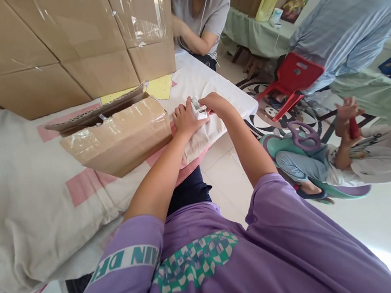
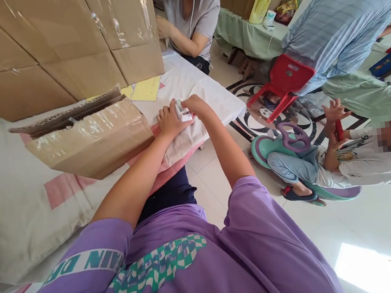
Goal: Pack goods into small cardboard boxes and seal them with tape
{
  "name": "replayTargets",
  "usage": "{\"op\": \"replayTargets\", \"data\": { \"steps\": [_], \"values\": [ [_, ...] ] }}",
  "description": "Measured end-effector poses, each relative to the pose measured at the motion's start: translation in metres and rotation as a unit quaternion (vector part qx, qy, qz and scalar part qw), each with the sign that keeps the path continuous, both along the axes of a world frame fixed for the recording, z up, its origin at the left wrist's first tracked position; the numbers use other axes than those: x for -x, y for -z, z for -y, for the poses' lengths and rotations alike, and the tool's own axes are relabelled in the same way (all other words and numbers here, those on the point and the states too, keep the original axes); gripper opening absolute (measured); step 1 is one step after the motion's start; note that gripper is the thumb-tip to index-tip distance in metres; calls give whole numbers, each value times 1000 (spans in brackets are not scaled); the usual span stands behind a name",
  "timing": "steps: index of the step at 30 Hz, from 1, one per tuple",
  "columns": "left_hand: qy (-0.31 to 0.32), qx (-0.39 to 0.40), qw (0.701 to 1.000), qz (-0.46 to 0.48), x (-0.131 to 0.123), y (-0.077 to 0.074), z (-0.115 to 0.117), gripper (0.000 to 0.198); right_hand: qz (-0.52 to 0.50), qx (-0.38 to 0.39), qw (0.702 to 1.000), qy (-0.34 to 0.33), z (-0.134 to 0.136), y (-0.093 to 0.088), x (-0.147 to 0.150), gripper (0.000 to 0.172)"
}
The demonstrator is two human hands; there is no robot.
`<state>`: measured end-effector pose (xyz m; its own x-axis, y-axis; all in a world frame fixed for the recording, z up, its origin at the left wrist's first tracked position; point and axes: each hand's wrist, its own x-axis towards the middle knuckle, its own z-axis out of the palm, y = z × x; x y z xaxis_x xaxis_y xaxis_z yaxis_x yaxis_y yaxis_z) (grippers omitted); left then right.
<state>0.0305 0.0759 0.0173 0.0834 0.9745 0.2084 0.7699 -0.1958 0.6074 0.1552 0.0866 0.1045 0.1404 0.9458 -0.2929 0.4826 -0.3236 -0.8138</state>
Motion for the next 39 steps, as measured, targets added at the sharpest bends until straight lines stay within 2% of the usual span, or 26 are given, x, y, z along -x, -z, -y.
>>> {"op": "replayTargets", "data": {
  "steps": [3, 9, 12, 15, 17, 20, 21, 23, 24, 26, 27, 30, 32, 34, 36, 37, 39],
  "values": [
    [1, 3, 1000, 4, 0, 2, -1, 115, 30, -7, 1000, 3, 16, 10, -8, 16],
    [-6, -8, 1000, -14, 2, 6, -2, 104, 42, -1, 999, 6, 45, 46, -9, 28],
    [-21, -7, 1000, -18, 3, 3, 0, 108, 50, -34, 998, 22, 65, 51, -10, 31],
    [-19, 12, 1000, 7, 3, -9, 8, 115, 43, -104, 992, 49, 90, 47, -11, 26],
    [-15, 21, 997, 74, 5, -22, 22, 105, 23, -160, 985, 59, 104, 43, -6, 24],
    [43, 18, 967, 248, 21, -42, 55, 47, -47, -258, 964, 40, 117, 38, 19, 26],
    [78, 11, 951, 299, 30, -47, 69, 37, -75, -291, 954, 20, 120, 35, 31, 27],
    [132, -28, 910, 391, 53, -56, 98, 41, -112, -344, 931, -53, 127, 28, 58, 29],
    [135, -62, 892, 427, 66, -58, 113, 39, -123, -367, 917, -96, 133, 24, 72, 30],
    [100, -125, 865, 475, 92, -61, 139, 29, -131, -408, 889, -165, 146, 16, 99, 32],
    [68, -146, 862, 480, 104, -62, 151, 27, -129, -424, 877, -187, 153, 12, 111, 32],
    [-9, -187, 869, 458, 131, -64, 178, 22, -108, -449, 860, -218, 172, 8, 138, 31],
    [-42, -230, 876, 422, 142, -69, 188, 20, -89, -437, 863, -239, 176, 8, 147, 30],
    [-88, -284, 867, 401, 151, -78, 192, 21, -59, -408, 880, -235, 171, 7, 149, 26],
    [-147, -331, 842, 399, 161, -92, 190, 23, -12, -403, 893, -198, 155, -2, 145, 26],
    [-167, -347, 832, 399, 168, -100, 187, 24, 18, -418, 890, -179, 145, -9, 142, 27],
    [-171, -359, 827, 397, 182, -116, 178, 24, 84, -467, 863, -173, 120, -27, 142, 31]
  ]
}}
